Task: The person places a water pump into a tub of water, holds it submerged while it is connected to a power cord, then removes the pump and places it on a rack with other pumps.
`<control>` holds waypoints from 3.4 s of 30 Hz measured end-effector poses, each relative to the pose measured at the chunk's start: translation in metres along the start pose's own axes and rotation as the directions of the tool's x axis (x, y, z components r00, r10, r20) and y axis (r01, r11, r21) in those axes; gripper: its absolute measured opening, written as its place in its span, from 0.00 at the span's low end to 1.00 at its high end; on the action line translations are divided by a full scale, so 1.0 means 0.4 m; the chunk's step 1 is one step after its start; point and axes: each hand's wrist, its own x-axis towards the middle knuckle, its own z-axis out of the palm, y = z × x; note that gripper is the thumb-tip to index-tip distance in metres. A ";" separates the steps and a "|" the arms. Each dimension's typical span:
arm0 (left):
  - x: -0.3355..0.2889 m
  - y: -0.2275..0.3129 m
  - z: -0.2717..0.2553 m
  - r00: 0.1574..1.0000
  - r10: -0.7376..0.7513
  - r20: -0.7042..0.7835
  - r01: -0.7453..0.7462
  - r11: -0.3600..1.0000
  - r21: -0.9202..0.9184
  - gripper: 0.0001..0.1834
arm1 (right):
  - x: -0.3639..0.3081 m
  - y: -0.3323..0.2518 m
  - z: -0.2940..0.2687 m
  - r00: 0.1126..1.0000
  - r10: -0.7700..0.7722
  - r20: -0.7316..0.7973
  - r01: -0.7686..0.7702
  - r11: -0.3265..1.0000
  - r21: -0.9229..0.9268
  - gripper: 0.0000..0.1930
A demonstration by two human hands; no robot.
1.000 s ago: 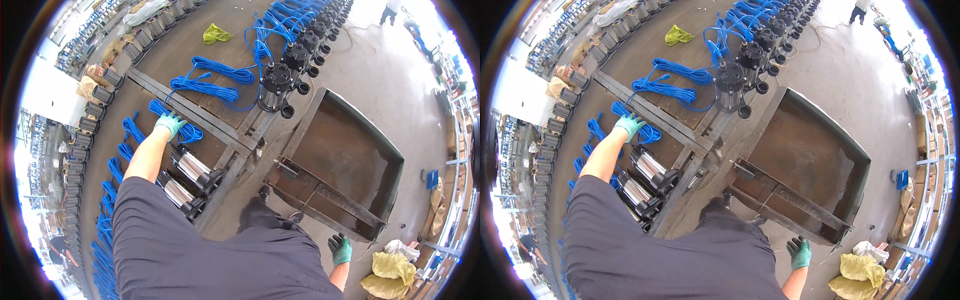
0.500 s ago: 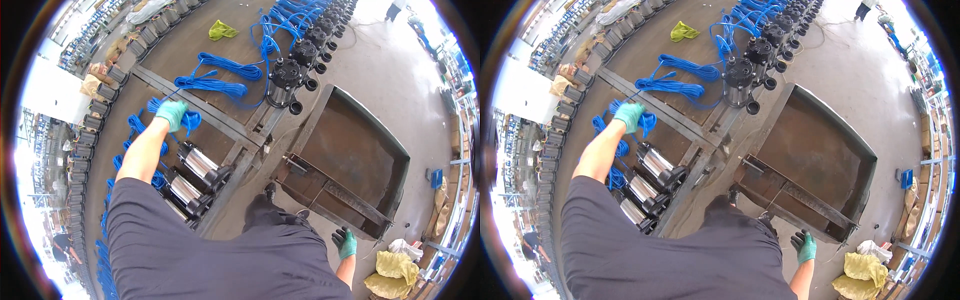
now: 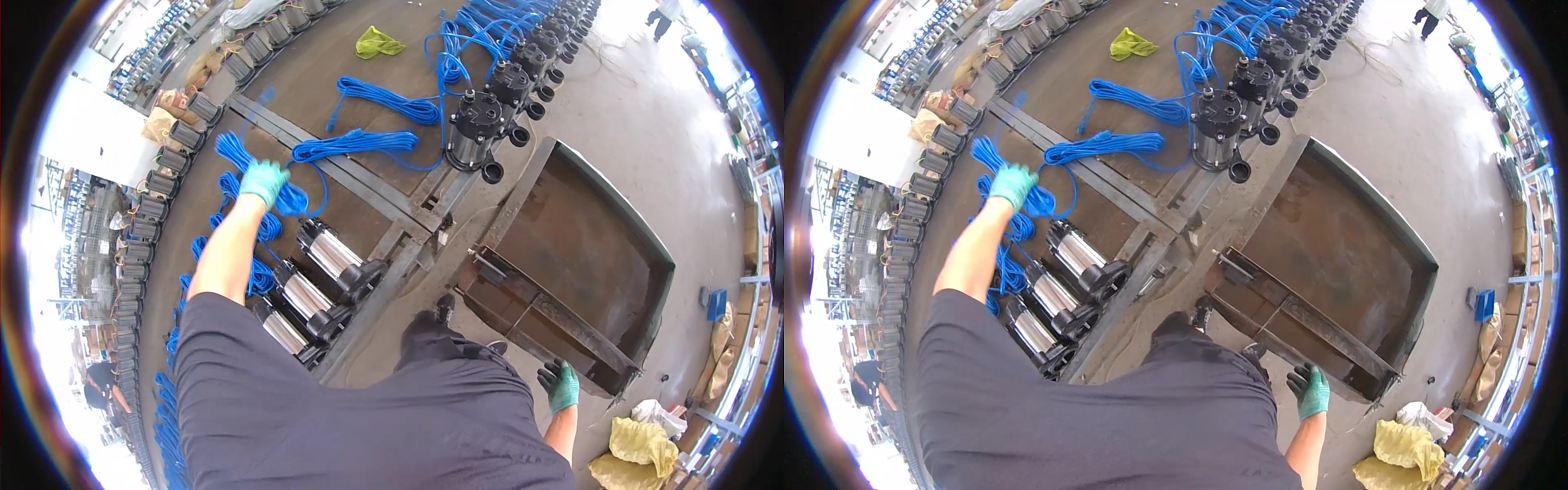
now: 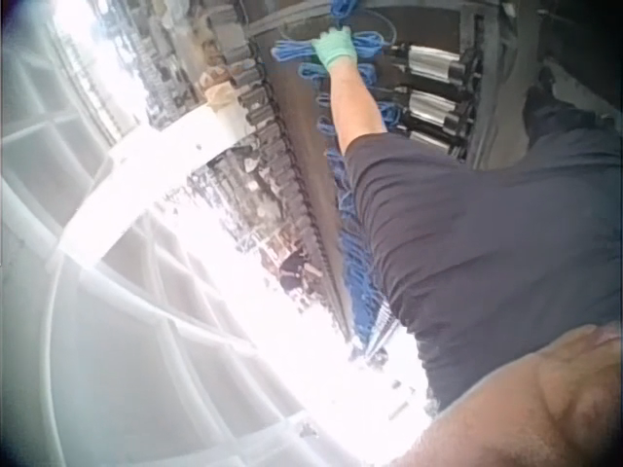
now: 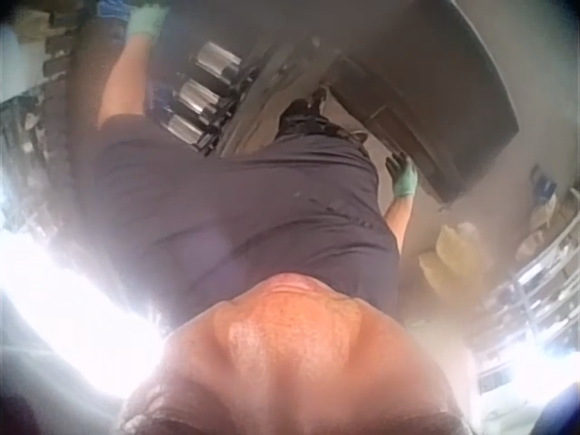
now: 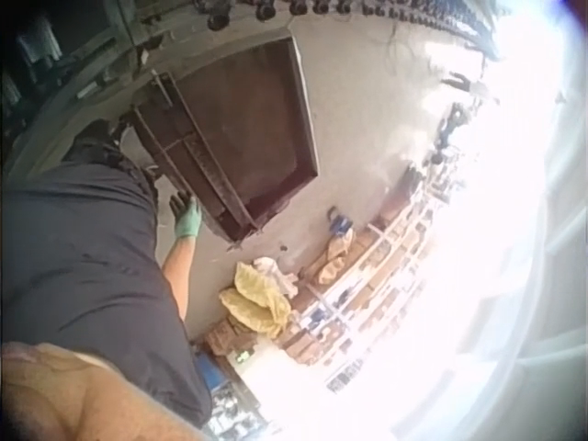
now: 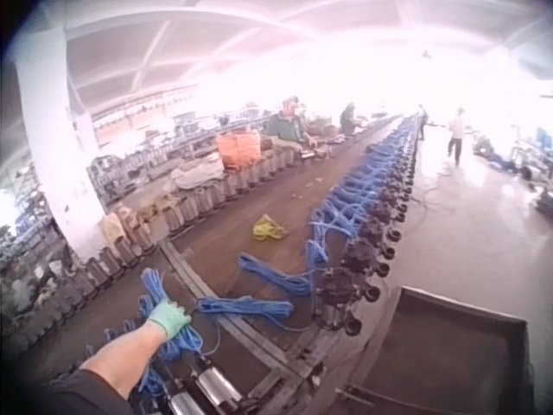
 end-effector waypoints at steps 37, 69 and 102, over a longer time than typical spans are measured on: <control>-0.044 0.624 -0.997 0.835 -0.420 -0.357 -0.550 -0.673 -0.495 0.29 | -0.142 -0.133 0.175 0.968 -0.235 0.089 0.247 0.954 -0.172 0.21; -0.144 1.036 -0.427 0.991 0.038 0.129 0.045 -0.998 -0.052 0.17 | -0.135 -0.411 0.124 0.915 -0.401 0.037 0.106 0.152 -0.983 0.26; -0.246 1.372 -0.624 0.995 0.055 -0.078 -0.080 0.021 -0.997 0.39 | 0.041 -0.110 -0.688 0.606 -0.587 -0.537 -0.132 0.592 -0.795 0.22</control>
